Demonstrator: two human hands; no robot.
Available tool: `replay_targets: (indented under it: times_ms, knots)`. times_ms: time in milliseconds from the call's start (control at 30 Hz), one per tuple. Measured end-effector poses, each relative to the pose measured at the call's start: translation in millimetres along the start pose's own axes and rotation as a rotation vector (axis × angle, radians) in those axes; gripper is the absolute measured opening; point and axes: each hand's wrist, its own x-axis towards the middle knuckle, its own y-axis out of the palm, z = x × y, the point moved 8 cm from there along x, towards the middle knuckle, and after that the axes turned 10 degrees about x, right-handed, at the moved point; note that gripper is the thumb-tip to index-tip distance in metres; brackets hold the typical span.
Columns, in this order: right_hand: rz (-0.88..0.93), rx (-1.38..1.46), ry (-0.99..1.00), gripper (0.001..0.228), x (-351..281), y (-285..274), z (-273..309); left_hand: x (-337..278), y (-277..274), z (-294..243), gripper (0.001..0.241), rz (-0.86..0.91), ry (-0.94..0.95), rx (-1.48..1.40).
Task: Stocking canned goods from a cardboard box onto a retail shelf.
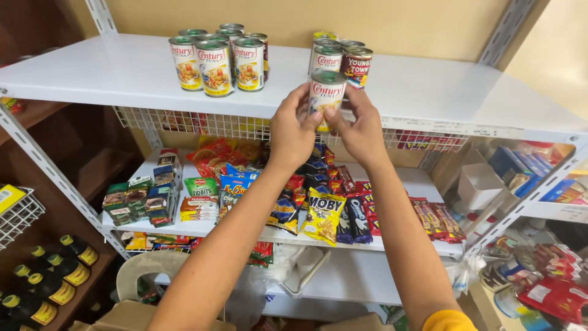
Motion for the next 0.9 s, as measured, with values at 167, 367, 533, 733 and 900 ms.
replay_targets:
  times_ms: [167,367,533,733,900]
  knots:
    - [-0.002,0.042,0.03,0.052,15.2,-12.9,-9.5,15.8,14.8,-1.6,0.052,-0.043,-0.028,0.155]
    - [-0.016,0.041,0.071,0.052,24.7,-24.5,-24.0,27.1,22.9,6.6,0.052,-0.049,-0.034,0.263]
    - [-0.061,0.059,0.098,0.049,38.0,-36.4,-53.0,30.7,20.8,-16.7,0.049,-0.093,0.132,0.506]
    - [-0.108,-0.074,0.166,0.05,46.8,-33.3,-55.5,44.2,19.7,-9.0,0.041,-0.053,0.023,0.572]
    - [-0.146,-0.116,0.242,0.045,52.9,-34.4,-53.4,53.3,20.5,9.5,0.04,-0.035,-0.032,0.58]
